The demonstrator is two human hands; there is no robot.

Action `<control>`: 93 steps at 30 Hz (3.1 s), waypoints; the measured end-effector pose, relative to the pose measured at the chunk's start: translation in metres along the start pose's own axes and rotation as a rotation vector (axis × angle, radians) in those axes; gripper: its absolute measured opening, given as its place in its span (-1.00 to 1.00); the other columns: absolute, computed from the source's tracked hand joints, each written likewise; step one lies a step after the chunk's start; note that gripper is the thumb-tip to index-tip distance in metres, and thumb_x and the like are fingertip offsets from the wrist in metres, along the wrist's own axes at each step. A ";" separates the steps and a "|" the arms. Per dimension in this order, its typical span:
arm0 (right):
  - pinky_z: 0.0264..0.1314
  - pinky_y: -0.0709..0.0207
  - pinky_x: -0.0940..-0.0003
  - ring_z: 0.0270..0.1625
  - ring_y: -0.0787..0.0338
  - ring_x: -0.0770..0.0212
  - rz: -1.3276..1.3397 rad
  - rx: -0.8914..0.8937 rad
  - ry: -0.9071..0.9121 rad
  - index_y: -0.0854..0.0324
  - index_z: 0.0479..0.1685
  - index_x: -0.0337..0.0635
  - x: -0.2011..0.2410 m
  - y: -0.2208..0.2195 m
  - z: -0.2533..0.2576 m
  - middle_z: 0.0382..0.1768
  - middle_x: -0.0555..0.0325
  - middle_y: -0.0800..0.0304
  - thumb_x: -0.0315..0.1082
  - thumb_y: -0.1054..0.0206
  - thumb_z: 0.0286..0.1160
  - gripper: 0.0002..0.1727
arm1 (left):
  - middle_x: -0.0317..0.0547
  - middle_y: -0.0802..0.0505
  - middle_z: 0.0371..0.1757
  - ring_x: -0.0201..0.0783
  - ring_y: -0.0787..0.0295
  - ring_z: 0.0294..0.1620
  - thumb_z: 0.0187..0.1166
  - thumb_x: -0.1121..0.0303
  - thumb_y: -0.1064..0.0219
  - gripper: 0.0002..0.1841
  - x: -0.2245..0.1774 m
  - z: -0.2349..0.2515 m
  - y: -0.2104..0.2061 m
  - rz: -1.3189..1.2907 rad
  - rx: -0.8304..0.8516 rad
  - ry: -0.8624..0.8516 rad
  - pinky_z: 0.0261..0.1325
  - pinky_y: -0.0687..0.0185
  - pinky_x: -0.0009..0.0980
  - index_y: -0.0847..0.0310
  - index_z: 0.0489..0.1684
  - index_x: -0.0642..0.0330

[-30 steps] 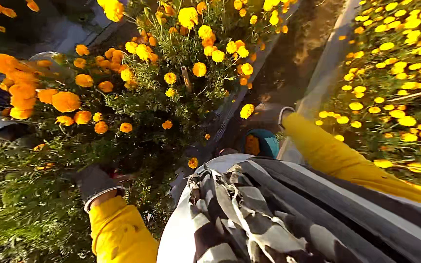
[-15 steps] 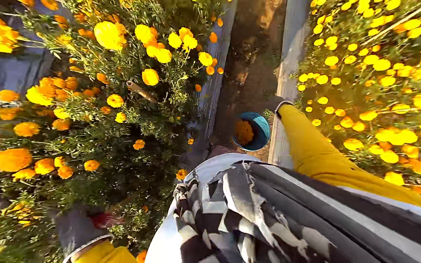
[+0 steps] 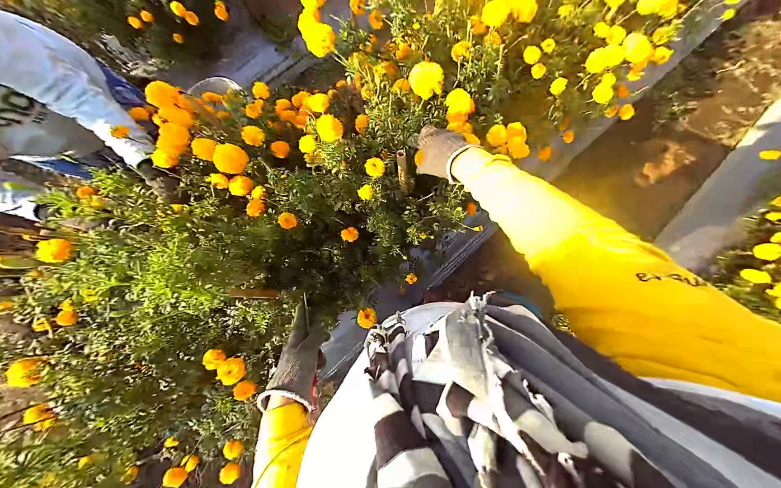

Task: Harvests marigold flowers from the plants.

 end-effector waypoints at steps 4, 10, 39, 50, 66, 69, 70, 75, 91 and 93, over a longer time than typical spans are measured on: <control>0.54 -0.31 -0.59 0.63 -0.44 -0.50 -0.238 0.176 -0.001 -0.52 0.53 -0.43 0.015 -0.032 0.024 0.57 -0.50 -0.46 -0.29 -0.40 0.55 -0.41 | 0.05 -0.75 0.28 -0.17 -0.71 -0.21 0.69 0.27 -0.21 -0.21 0.051 -0.022 0.010 -0.069 -0.092 0.082 -0.23 -0.67 -0.14 0.10 0.93 -0.37; 0.43 -0.41 -0.54 0.49 -0.61 -0.44 -0.451 0.323 -0.048 -0.69 0.22 -0.48 0.027 -0.005 0.020 0.35 -0.46 -0.68 -0.34 -0.37 0.56 -0.61 | 0.09 -0.68 0.50 -0.02 -0.79 0.13 0.75 0.19 -0.24 -0.28 0.133 -0.052 0.016 -0.121 -0.257 0.204 0.09 -0.71 0.07 0.01 0.92 -0.29; 0.45 -0.59 -0.13 0.33 -0.76 -0.08 0.726 0.140 -0.346 -0.61 0.38 -0.30 -0.121 -0.156 -0.237 0.30 -0.22 -0.75 -0.25 -0.17 0.79 -0.62 | -0.21 -0.67 -0.27 -0.47 -0.54 -0.44 0.87 0.23 -0.05 -0.61 -0.013 -0.024 -0.006 0.018 0.022 -0.072 -0.36 -0.57 -0.48 -0.42 0.54 0.17; 0.47 -0.60 -0.17 0.34 -0.78 -0.01 0.772 -0.197 -0.453 -0.64 0.45 -0.06 -0.038 -0.181 -0.319 0.32 -0.03 -0.79 -0.03 -0.23 0.77 -0.55 | -0.09 -0.83 -0.32 -0.23 -0.77 -0.36 0.68 0.38 -0.29 -0.82 -0.137 -0.005 -0.082 0.031 0.371 -0.482 -0.24 -0.75 -0.28 -0.63 0.06 0.28; 0.29 -0.63 -0.29 0.28 -0.80 -0.18 0.538 -0.429 -0.161 -0.40 0.71 0.02 -0.012 -0.061 -0.240 0.25 -0.14 -0.80 -0.21 -0.44 0.50 -0.29 | -0.15 -0.85 -0.15 -0.23 -0.80 -0.29 0.76 0.09 -0.24 -0.75 -0.270 -0.041 -0.201 -0.188 0.598 -0.625 -0.22 -0.77 -0.24 -0.55 0.24 -0.10; 0.31 -0.66 -0.21 0.24 -0.84 -0.03 0.730 -0.364 -0.167 -0.46 0.66 0.15 -0.043 -0.057 -0.208 0.25 -0.02 -0.83 -0.16 -0.42 0.56 -0.38 | -0.16 -0.83 0.01 -0.23 -0.79 -0.13 0.75 0.08 -0.22 -0.69 -0.301 -0.041 -0.215 -0.046 0.477 -0.739 -0.11 -0.77 -0.19 -0.51 0.33 -0.07; 0.28 -0.69 -0.20 0.19 -0.86 0.01 0.726 -0.396 -0.154 -0.51 0.61 0.17 -0.056 -0.053 -0.200 0.22 0.03 -0.85 -0.11 -0.42 0.56 -0.42 | -0.18 -0.79 0.22 -0.23 -0.77 0.07 0.74 0.04 -0.22 -0.60 -0.317 -0.038 -0.213 0.073 0.346 -0.825 0.04 -0.74 -0.12 -0.49 0.48 -0.12; 0.03 -0.71 -0.29 0.05 -0.88 -0.05 0.439 -0.324 -0.175 -0.66 0.32 0.09 -0.120 -0.005 -0.165 -0.01 0.05 -0.88 0.18 -0.34 0.51 -0.47 | 0.30 -0.14 0.85 0.45 -0.03 0.81 0.43 0.29 -0.46 -0.21 -0.433 0.020 -0.206 0.892 -0.216 -1.171 0.57 -0.28 0.46 -0.29 0.79 -0.17; 0.01 -0.64 -0.33 0.09 -0.85 -0.12 0.365 -0.204 -0.134 -0.74 0.10 0.10 -0.139 0.050 -0.104 -0.06 0.01 -0.88 0.14 -0.31 0.55 -0.60 | 0.19 -0.74 0.24 0.20 -0.66 0.36 0.62 0.29 -0.24 -0.74 -0.476 0.057 -0.234 1.115 -0.027 -0.943 0.36 -0.52 0.32 -0.66 0.12 0.21; -0.11 -0.62 -0.33 -0.04 -0.85 -0.08 0.411 -0.235 -0.154 -0.73 0.04 0.10 -0.170 0.039 -0.134 -0.16 0.05 -0.86 0.15 -0.32 0.50 -0.60 | 0.22 -0.76 0.15 0.20 -0.71 0.26 0.61 0.26 -0.23 -0.72 -0.467 0.041 -0.239 1.068 -0.007 -0.935 0.26 -0.57 0.31 -0.62 0.10 0.24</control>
Point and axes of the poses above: each hand's wrist, its own z-axis towards the middle knuckle, its own y-axis out of the back of the hand, x = y × z, the point moved 6 cm from there along z, towards the middle knuckle
